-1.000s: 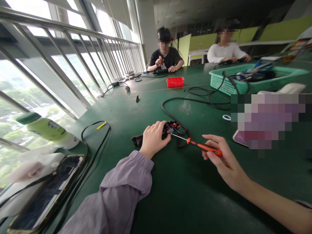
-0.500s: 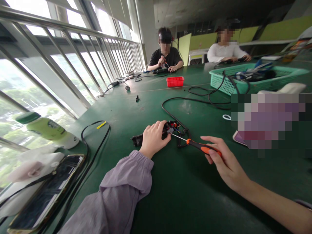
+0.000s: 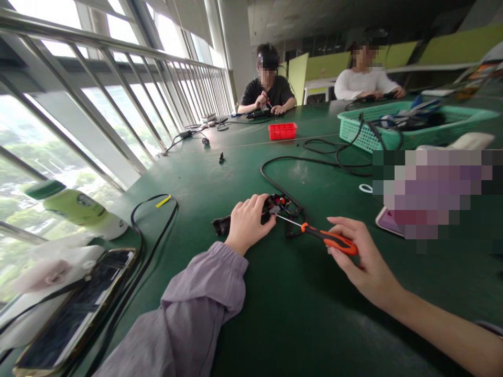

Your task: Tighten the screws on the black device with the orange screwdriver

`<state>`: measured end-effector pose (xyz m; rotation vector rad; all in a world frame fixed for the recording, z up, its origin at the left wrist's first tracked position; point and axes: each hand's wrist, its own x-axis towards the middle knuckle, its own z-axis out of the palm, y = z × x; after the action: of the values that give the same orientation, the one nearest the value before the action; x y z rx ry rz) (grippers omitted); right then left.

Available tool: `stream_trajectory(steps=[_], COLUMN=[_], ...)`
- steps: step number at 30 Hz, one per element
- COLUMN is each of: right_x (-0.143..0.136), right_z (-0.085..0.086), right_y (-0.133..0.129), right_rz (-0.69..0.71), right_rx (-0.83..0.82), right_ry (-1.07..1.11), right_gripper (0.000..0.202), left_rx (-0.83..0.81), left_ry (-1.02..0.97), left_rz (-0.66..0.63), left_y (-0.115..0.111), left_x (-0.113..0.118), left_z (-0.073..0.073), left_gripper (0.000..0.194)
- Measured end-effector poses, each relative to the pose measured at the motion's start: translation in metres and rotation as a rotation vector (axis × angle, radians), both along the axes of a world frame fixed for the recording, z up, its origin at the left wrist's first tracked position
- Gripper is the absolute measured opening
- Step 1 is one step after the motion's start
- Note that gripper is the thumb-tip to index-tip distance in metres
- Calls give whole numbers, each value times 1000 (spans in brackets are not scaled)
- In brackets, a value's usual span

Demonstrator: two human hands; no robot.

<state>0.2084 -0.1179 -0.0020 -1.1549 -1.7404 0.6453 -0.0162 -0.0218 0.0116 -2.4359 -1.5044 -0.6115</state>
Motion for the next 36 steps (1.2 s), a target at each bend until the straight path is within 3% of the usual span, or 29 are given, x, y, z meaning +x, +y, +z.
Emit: stream_trajectory(steps=[7,13,16,19,25,31,36], right_x=[-1,-2,0,0,-2,-1,-1], right_z=[-1,-3,-3,-2,-1,-1,-2], right_y=[-4,-1,-1,-2,-1,0,0], right_rz=[5,-13,39,1,-28,-55,-24], right_rx=[-80,49,-32,-89,-31,-107,-9], right_ry=[-73,10,79,33,26,-26,-33], right_gripper=[39,42,41,39,42,37,43], left_rx=[-8,7,10,20,32,36,35], left_ry=[2,8,9,20,10,9,10], left_rz=[8,7,0,6,43,37,41], left_y=[0,1,1,0,-1,0,-1], left_x=[0,0,1,1,3,2,3], left_z=[0,0,-1,-2,-2,-2,-1], left_gripper=[42,41,41,41,39,41,41])
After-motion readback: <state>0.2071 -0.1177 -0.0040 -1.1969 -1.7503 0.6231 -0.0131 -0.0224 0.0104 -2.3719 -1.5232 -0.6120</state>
